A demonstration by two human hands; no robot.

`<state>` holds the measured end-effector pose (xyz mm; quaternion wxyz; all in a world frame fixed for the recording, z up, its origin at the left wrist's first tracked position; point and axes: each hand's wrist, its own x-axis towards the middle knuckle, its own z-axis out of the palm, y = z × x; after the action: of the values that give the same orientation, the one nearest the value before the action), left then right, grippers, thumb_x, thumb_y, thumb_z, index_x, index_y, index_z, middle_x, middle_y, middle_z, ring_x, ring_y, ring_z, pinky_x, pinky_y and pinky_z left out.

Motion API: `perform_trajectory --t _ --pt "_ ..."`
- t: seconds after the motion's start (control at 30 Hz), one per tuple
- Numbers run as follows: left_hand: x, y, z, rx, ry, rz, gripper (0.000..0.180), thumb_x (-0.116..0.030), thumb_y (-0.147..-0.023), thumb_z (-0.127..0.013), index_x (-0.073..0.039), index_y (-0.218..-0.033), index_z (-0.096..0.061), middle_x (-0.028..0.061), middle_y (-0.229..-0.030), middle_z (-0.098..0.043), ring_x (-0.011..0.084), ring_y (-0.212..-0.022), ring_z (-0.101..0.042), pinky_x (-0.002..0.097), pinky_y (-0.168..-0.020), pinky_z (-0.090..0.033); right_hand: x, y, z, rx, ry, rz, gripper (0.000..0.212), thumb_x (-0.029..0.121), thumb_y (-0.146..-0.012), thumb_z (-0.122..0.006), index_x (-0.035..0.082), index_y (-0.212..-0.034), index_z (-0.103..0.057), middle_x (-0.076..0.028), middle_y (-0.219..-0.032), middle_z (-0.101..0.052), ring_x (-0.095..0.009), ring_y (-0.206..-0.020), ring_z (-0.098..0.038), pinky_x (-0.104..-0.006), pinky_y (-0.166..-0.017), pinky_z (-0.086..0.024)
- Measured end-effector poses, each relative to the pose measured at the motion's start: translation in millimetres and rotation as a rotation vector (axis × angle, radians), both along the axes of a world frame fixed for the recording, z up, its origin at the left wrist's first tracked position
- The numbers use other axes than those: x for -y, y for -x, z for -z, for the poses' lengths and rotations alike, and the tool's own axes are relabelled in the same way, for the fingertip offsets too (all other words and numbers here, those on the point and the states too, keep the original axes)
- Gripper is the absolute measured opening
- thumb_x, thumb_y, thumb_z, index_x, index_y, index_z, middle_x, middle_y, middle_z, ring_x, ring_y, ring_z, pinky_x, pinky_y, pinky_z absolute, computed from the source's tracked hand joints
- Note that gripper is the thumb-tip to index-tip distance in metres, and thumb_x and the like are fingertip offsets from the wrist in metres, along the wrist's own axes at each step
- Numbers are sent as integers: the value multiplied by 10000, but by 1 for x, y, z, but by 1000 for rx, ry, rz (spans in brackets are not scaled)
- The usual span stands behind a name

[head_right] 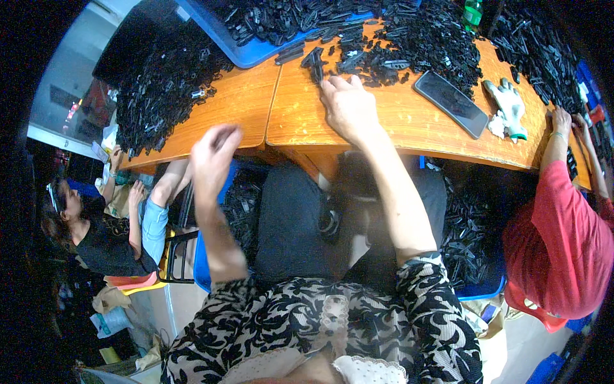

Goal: The person assembles small plastic components by joining parts together by hand at a workbench and dropping the assembled pieces into a storage bin.

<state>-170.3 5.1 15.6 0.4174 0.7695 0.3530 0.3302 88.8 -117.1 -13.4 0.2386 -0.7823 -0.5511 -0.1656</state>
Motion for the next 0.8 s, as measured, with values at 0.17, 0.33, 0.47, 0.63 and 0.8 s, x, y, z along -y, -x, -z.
perform_trajectory --t 0.17,0.33,0.47,0.63,0.8 --pt "-28 -139 15 70 -734 236 451 57 -877 -520 -54 -1293 -653 199 -1349 -629 343 -1223 -623 388 -1061 -475 4 -6 9 21 -88 -60 181 142 -899 -631 69 -1052 -692 -93 -1128 -675 -324 -1009 -615 -421 -847 -550" --pt "-27 -182 35 48 -670 419 428 74 -864 -470 -46 -1207 -696 205 -1337 -627 371 -1233 -600 414 -1076 -462 20 -1 -1 -35 0 8 163 106 -865 -648 69 -1015 -701 -92 -1059 -670 -314 -1016 -622 -418 -835 -548" --pt "-18 -188 40 81 -603 321 317 55 -869 -518 -15 -1100 -722 193 -1244 -679 349 -1167 -643 408 -1035 -492 44 -10 -2 -47 23 19 227 86 -826 -678 112 -1044 -732 -87 -999 -652 -294 -1019 -624 -406 -840 -548" --pt "3 -192 12 -34 -282 159 213 -46 -857 -596 2 -1039 -695 171 -1165 -692 372 -1061 -666 452 -937 -514 62 -28 -6 -40 -7 -23 224 109 -817 -700 188 -1016 -768 -61 -985 -650 -279 -1012 -624 -389 -840 -547" --pt "-6 -186 3 -381 -372 -28 527 -173 -749 -833 10 -1214 -670 223 -1205 -687 294 -1103 -682 377 -981 -522 55 -24 1 -58 -79 -59 187 95 -829 -682 129 -1005 -737 -100 -944 -648 -301 -931 -637 -410 -825 -545"
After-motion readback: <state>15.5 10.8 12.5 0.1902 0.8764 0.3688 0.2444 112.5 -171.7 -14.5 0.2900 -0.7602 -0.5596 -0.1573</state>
